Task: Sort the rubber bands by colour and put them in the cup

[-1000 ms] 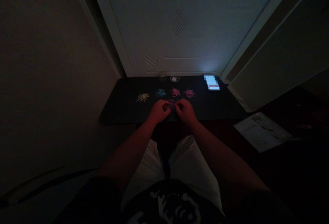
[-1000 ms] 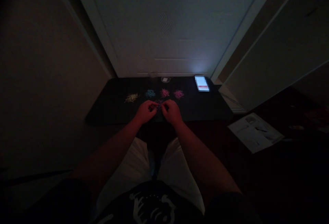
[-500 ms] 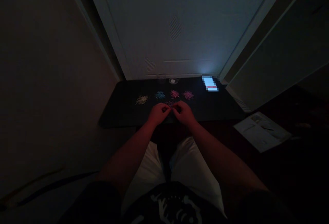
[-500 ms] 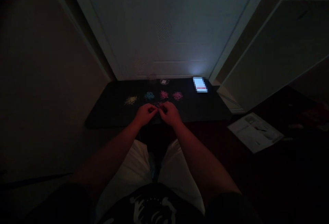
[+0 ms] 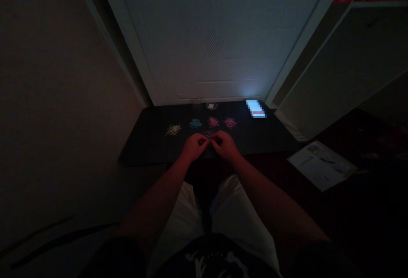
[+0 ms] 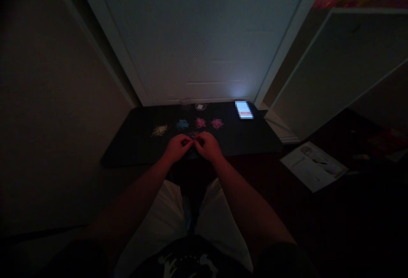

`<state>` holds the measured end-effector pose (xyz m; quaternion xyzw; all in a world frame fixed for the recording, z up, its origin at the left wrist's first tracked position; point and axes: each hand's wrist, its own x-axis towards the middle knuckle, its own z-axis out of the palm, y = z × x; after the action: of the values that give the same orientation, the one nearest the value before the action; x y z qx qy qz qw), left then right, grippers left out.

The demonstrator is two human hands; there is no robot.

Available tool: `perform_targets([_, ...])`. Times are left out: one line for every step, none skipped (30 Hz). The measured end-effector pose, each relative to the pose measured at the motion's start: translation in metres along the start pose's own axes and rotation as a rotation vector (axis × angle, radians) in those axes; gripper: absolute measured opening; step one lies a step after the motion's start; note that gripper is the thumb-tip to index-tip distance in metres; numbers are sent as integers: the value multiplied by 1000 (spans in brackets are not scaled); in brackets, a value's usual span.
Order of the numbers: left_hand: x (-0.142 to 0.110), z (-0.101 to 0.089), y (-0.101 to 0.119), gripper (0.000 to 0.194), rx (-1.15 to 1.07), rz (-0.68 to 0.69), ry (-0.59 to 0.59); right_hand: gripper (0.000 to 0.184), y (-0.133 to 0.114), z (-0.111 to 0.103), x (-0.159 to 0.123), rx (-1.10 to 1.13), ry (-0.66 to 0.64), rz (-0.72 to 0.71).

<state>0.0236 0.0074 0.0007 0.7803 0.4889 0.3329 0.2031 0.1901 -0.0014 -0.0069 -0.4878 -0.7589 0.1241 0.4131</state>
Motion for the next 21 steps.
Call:
perform_targets([0, 0, 0, 17, 1, 3, -7, 8, 0, 0, 0, -1, -13, -17])
perform_targets([0, -1, 0, 17, 1, 3, -12, 7, 1, 1, 0, -5, -19, -29])
perform_targets([0, -1, 0, 17, 2, 1, -13, 8, 1, 1, 0, -11, -15, -33])
perform_targets([0, -1, 0, 17, 2, -3, -12, 8, 2, 2, 0, -18, -5, -30])
perform_targets([0, -1, 0, 16, 3, -10, -9, 8, 2, 2, 0, -22, 12, -19])
perform_targets([1, -1, 0, 16, 5, -15, -5, 8, 2, 3, 0, -22, 29, -5])
perform_targets([1, -1, 0, 16, 8, -18, -2, 8, 3, 3, -1, -16, 46, 11])
perform_targets([1, -1, 0, 15, 12, -18, 1, 7, 3, 4, -1, -6, 62, 26])
perform_targets([1, -1, -1, 14, 15, -16, 5, 7, 4, 5, -1, 5, 75, 36])
perform_targets([1, -1, -1, 14, 16, -14, 11, 7, 4, 5, -1, 15, 81, 37])
perform_targets([0, -1, -2, 13, 11, -12, 21, 6, 5, 6, 0, 23, 78, 30])
perform_targets([0, -1, -2, 13, 0, -12, 35, 6, 5, 7, 0, 26, 68, 15])
perform_targets([0, -1, -2, 14, -15, -12, 47, 5, 5, 7, 0, 25, 55, -1])
perform_targets([0, -1, -3, 16, -31, -9, 53, 5, 5, 8, 0, 23, 45, -14])
perform_targets([0, 0, -3, 17, -46, -5, 50, 6, 5, 8, 0, 21, 37, -24])
perform_targets([0, 0, -4, 18, -56, 1, 39, 6, 5, 8, 0, 20, 32, -29])
perform_targets([0, 0, -5, 18, -61, 8, 21, 6, 4, 8, 0, 19, 30, -31])
perform_targets([0, 0, -5, 17, -60, 15, 3, 6, 4, 8, 0, 17, 27, -33])
perform_targets([1, 0, -6, 17, -57, 19, -9, 5, 3, 7, -1, 15, 24, -34])
perform_targets([1, 0, -6, 17, -50, 17, -10, 5, 3, 7, -1, 11, 22, -33])
perform_targets([1, 0, -6, 17, -42, 12, -8, 5, 2, 7, -1, 5, 21, -29])
